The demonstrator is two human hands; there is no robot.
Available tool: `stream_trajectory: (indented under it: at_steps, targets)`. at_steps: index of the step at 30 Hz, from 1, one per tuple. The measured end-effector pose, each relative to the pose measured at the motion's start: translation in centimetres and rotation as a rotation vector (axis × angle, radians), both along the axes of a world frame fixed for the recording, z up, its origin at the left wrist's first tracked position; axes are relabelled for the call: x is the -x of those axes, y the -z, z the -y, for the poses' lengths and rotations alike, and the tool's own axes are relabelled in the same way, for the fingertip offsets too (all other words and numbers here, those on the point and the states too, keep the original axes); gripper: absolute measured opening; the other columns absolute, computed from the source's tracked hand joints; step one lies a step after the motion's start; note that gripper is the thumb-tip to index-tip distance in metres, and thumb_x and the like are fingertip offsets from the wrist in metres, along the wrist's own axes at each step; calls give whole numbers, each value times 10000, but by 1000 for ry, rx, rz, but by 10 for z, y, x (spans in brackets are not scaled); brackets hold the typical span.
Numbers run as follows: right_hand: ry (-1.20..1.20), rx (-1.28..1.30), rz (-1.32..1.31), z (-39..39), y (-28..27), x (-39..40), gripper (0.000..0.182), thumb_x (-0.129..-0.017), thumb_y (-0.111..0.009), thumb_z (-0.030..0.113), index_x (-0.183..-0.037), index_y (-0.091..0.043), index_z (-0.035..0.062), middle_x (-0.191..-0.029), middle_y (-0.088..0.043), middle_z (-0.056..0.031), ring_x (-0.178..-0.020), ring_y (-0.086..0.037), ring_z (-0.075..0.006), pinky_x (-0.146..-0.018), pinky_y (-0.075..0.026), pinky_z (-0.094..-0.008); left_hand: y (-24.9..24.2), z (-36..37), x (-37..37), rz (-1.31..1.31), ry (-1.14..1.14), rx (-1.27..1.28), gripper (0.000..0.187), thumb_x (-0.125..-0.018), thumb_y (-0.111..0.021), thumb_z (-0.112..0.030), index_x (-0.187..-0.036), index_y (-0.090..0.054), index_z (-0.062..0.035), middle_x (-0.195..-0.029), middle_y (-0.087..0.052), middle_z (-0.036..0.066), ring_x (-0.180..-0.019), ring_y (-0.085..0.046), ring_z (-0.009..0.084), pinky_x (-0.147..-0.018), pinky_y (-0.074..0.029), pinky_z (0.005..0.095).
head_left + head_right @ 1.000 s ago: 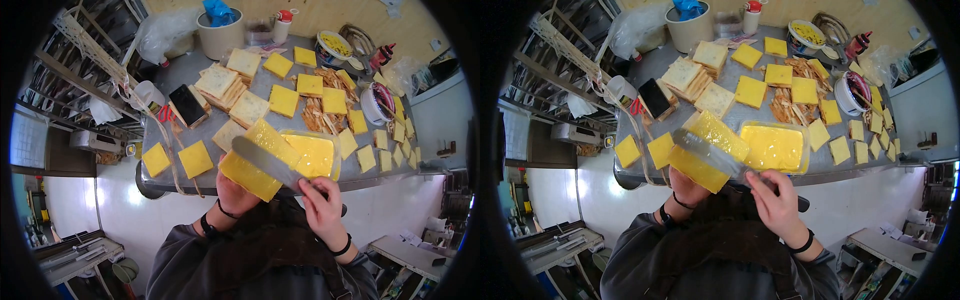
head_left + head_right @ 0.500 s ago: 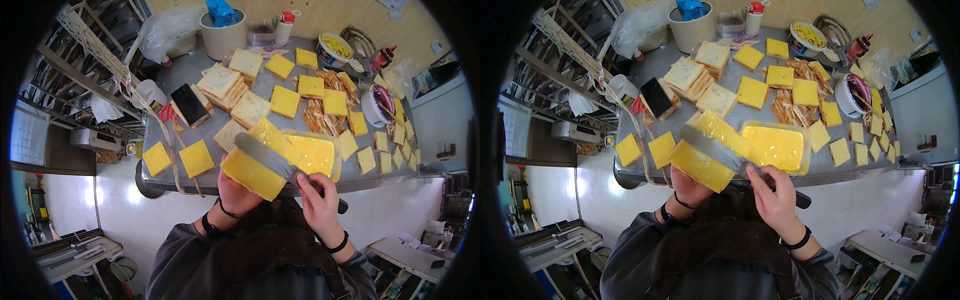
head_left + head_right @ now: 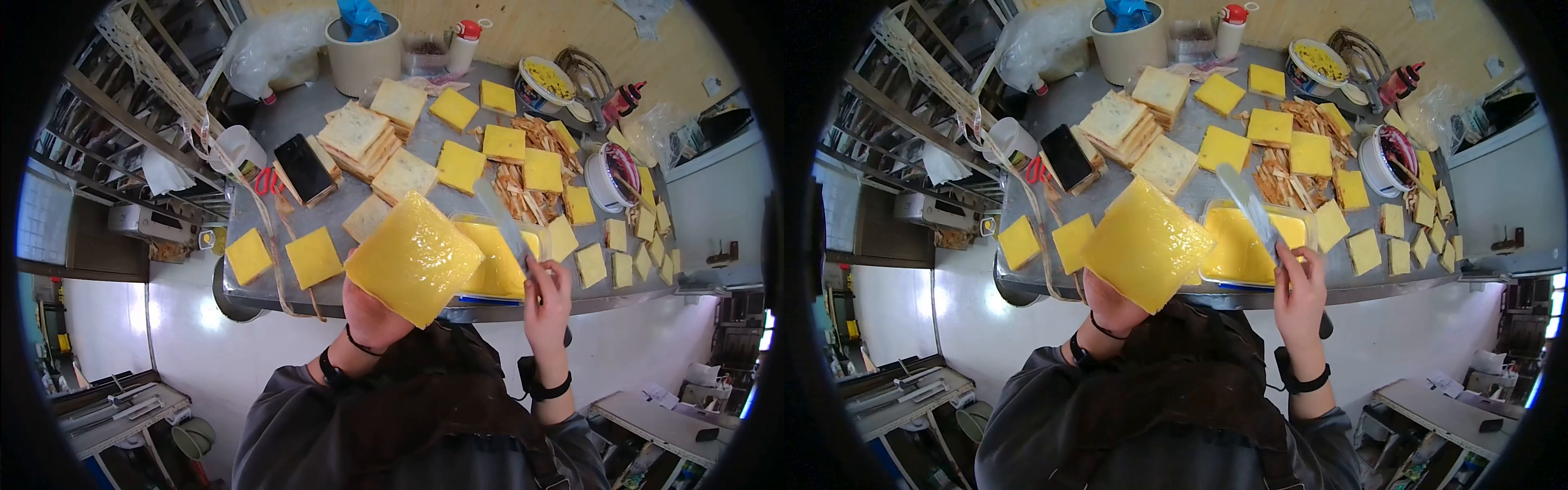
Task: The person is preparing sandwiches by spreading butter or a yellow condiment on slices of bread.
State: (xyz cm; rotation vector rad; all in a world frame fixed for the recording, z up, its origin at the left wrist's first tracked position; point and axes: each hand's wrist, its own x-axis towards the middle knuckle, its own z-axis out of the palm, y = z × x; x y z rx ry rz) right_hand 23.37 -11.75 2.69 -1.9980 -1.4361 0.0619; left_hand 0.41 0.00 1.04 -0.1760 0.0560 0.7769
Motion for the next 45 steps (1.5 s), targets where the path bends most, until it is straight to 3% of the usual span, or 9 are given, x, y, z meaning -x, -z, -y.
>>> stream_trajectory:
  at_steps: [3, 8, 19, 22, 25, 28, 36, 41, 45]
  targets:
    - [16, 113, -25, 26, 43, -2, 346, -835, -579, -62, -1162, -631, 36, -1074, -515, -136, -735, -557, -189, -679, -482, -291, 4, -3, 0, 55, -32, -70, 606, -965, -342, -523, -1381, -447, -94, -1415, -466, 112, -1312, -417, 343, -1111, -272, 532]
    - [114, 238, 25, 81, 111, 6, 364, -799, -635, -26, -1151, -643, 66, -1028, -545, -133, -742, -566, -278, -672, -488, -355, 8, -6, -4, 140, -45, -114, 594, -974, -357, -456, -1425, -372, -70, -1471, -387, 126, -1352, -355, 343, -1131, -226, 538]
    - [228, 434, 37, 178, 30, 18, 389, -758, -653, -59, -1124, -668, 69, -1021, -553, -123, -624, -547, -220, -582, -480, -329, 10, -10, -20, 79, 28, -38, 595, -963, -372, -490, -1400, -415, -87, -1447, -421, 115, -1335, -381, 335, -1119, -258, 535]
    - [223, 324, -94, 171, 15, 17, 315, -827, -597, -51, -1126, -653, 33, -1005, -558, -123, -646, -560, -189, -581, -476, -300, 10, -9, -23, 41, 50, -19, 581, -964, -373, -475, -1392, -426, -87, -1437, -436, 110, -1323, -399, 328, -1110, -279, 525]
    - [182, 115, -558, 150, 22, 11, 243, -932, -510, 13, -1152, -609, -13, -1018, -536, -112, -672, -557, -139, -585, -461, -263, 9, -11, -28, -40, 65, -38, 557, -962, -376, -452, -1378, -444, -87, -1421, -455, 103, -1308, -419, 321, -1100, -298, 515]
    - [31, -68, -646, 120, 13, 15, 251, -979, -459, 86, -1156, -587, -38, -1024, -534, -126, -690, -565, -143, -586, -460, -258, 7, -7, -27, -95, 56, -21, 542, -967, -369, -426, -1375, -440, -76, -1416, -456, 116, -1309, -415, 327, -1105, -289, 520]
    - [-224, -258, -84, 13, -34, 32, 317, -826, -568, -90, -1129, -631, -19, -1072, -550, -155, -777, -593, -217, -712, -499, -286, -1, -1, -18, -44, -2, -18, 519, -976, -356, -412, -1370, -449, -87, -1411, -461, 122, -1315, -412, 331, -1121, -265, 533]
    - [-327, -222, 37, 0, -35, 55, 429, -740, -685, -52, -1147, -669, 82, -1061, -535, -131, -837, -577, -254, -707, -490, -313, -5, 0, -4, 20, -104, -133, 506, -983, -317, -397, -1343, -485, -84, -1373, -511, 85, -1275, -461, 283, -1095, -311, 463]
    - [-399, -144, 40, 3, -24, 64, 436, -732, -699, -42, -1150, -667, 79, -1054, -532, -130, -827, -572, -256, -701, -488, -317, -4, -5, 7, 72, -220, -228, 498, -991, -319, -391, -1326, -493, -67, -1372, -512, 86, -1269, -461, 282, -1098, -306, 445]
